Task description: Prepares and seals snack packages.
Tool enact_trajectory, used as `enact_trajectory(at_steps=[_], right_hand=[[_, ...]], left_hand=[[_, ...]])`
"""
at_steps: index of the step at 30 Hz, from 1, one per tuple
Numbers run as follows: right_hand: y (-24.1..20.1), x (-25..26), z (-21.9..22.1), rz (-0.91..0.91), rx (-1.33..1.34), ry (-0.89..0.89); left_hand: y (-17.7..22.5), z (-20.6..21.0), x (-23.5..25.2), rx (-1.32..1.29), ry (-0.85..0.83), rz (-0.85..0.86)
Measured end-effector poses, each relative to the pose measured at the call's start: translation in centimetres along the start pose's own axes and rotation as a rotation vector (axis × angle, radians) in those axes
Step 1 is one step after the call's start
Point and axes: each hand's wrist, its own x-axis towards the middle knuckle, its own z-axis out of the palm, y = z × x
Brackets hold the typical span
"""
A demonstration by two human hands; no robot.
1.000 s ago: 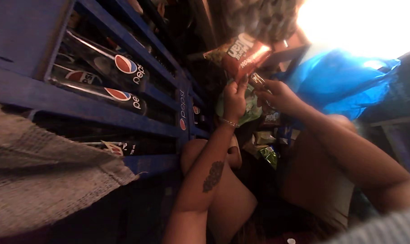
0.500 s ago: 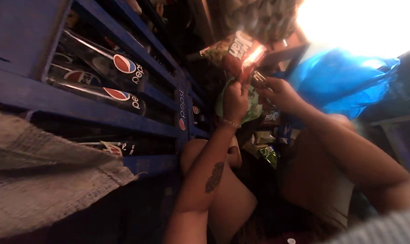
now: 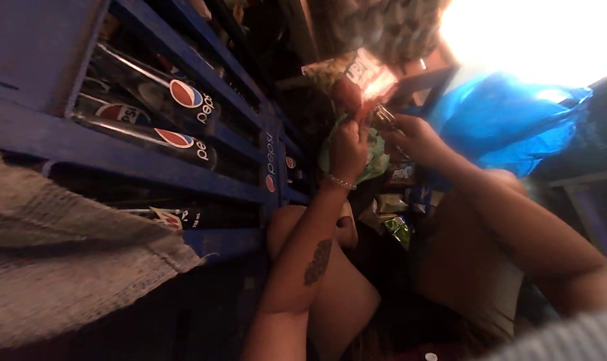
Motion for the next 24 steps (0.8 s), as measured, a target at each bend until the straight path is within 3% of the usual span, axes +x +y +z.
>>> enact_trajectory(at_steps=[6,15,24], right_hand=[[0.14,-0.03,-0.22,-0.02,-0.007,-0.009],[-0.06,-0.19,-0.06,-0.033,-0.013,-0.019],[-0.61,-0.37,0.11,-0.042,0.058,-0.042]], left_hand=[[-0.05,0.31,0.06,-0.17,0.014,0.025],[-0.19,0.18,0.18,-0.135,-0.06,-0.047],[-0.26,0.61,0.05,-0.197,-0.018,-0.033]])
